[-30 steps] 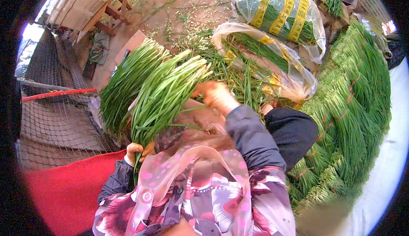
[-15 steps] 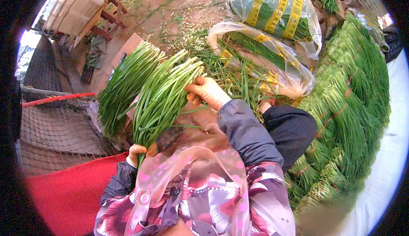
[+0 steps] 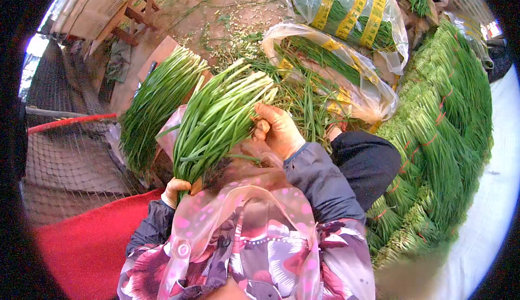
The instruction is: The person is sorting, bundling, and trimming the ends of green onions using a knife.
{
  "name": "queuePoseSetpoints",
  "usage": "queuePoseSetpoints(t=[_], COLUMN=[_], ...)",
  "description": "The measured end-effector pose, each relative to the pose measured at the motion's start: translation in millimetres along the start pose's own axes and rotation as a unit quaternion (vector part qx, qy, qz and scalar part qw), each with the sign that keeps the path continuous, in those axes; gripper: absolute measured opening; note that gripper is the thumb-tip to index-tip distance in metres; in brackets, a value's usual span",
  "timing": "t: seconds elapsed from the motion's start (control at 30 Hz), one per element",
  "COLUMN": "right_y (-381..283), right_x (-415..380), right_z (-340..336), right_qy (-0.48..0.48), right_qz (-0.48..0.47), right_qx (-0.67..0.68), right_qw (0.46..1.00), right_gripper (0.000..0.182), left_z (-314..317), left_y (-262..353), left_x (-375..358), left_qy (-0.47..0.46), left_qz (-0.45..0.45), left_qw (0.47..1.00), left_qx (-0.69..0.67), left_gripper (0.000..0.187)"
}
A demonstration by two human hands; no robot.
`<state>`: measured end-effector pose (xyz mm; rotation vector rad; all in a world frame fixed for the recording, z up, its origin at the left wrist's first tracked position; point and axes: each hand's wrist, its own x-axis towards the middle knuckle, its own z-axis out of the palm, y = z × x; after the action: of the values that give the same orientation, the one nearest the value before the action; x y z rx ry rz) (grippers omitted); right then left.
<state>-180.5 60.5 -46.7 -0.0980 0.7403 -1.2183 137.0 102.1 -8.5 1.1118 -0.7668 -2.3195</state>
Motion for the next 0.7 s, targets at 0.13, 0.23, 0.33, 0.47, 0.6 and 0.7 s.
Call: queuePoseSetpoints(t=[0.13, 0.23, 0.33, 0.47, 0.6, 0.7], right_y=[-58.3, -83.9, -58.0, -13.6, 23.7, 27.4], right_x=[8.5, 7.2, -3.3, 17.9, 48.4, 51.8], right_z=[-78.5, -145.6, -86.6, 5.8, 18.5, 19.6], right_qy=[0.035, 0.07, 0.172, 0.0, -0.034, -0.073], right_qz=[-0.15, -0.059, -0.075, 0.004, -0.05, 0.02], right_qx=[0.237, -0.271, -0.817, -0.526, -0.568, -0.522], right_qw=[0.959, 0.958, 0.545, 0.851, 0.821, 0.849], right_gripper=[0.013, 0.017, 0.049, 0.046, 0.044, 0.037], left_z=[-24.8, -33.3, -34.6, -35.3, -19.2, -21.5], left_y=[-1.7, -4.5, 0.6, -3.6, 6.5, 4.9], left_x=[-8.9, -14.6, -14.6, -10.0, -11.1, -9.9], left_qy=[0.004, 0.032, 0.024, 0.025, 0.033, 0.053], left_qz=[-0.03, -0.036, -0.053, -0.046, -0.038, -0.023], left_qw=[0.999, 0.999, 0.998, 0.998, 0.998, 0.997], left_qx=[0.044, 0.011, 0.0, 0.02, 0.025, 0.058], left_gripper=[0.053, 0.054, 0.056, 0.059, 0.061, 0.067])
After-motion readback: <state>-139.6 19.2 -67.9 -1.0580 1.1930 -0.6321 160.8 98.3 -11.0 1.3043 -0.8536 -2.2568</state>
